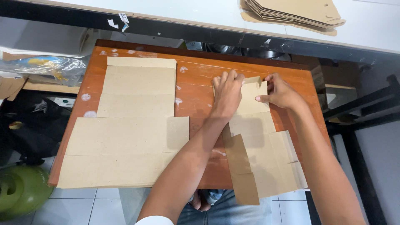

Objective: The person folds flat cardboard sheets into small rectangular boxes by hand. They fold the side flaps, tuck the top flap to close the box, and place the finished box on a shelf. The process is repeated for multiple sheets.

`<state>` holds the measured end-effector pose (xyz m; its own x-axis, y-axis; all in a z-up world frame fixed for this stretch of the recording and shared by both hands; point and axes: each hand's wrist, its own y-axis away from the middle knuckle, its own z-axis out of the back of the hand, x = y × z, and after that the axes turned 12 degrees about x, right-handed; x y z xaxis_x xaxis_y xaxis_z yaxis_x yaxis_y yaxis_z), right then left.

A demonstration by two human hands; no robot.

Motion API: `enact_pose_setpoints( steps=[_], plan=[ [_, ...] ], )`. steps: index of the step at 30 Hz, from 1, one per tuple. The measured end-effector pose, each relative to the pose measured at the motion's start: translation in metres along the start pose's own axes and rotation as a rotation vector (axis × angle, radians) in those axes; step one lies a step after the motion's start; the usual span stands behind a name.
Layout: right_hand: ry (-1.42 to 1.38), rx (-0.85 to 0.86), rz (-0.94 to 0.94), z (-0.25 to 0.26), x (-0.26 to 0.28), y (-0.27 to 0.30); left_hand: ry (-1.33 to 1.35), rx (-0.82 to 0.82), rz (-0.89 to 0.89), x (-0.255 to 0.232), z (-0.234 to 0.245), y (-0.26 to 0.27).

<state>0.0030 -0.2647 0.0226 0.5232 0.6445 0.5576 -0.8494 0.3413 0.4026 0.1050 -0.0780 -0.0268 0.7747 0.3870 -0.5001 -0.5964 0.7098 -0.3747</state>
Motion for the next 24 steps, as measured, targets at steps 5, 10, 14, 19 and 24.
enact_pose_setpoints(
  steps=[5,10,14,19,24],
  plan=[
    [-0.184,-0.284,0.159,-0.021,0.017,0.032,0.079,0.009,0.138,0.001,0.018,0.0],
    [0.05,-0.534,0.237,-0.054,0.004,0.028,0.069,0.159,-0.05,-0.005,0.028,0.002],
    [0.242,-0.489,0.193,-0.072,0.003,0.027,-0.149,0.196,-0.28,-0.003,0.01,0.0],
    [0.274,-0.372,0.187,-0.078,0.024,0.047,-0.176,0.256,-0.149,-0.009,0.015,0.0],
    [0.319,-0.245,0.312,-0.067,0.047,0.074,-0.185,0.36,-0.063,-0.002,0.003,-0.006]
  ],
)
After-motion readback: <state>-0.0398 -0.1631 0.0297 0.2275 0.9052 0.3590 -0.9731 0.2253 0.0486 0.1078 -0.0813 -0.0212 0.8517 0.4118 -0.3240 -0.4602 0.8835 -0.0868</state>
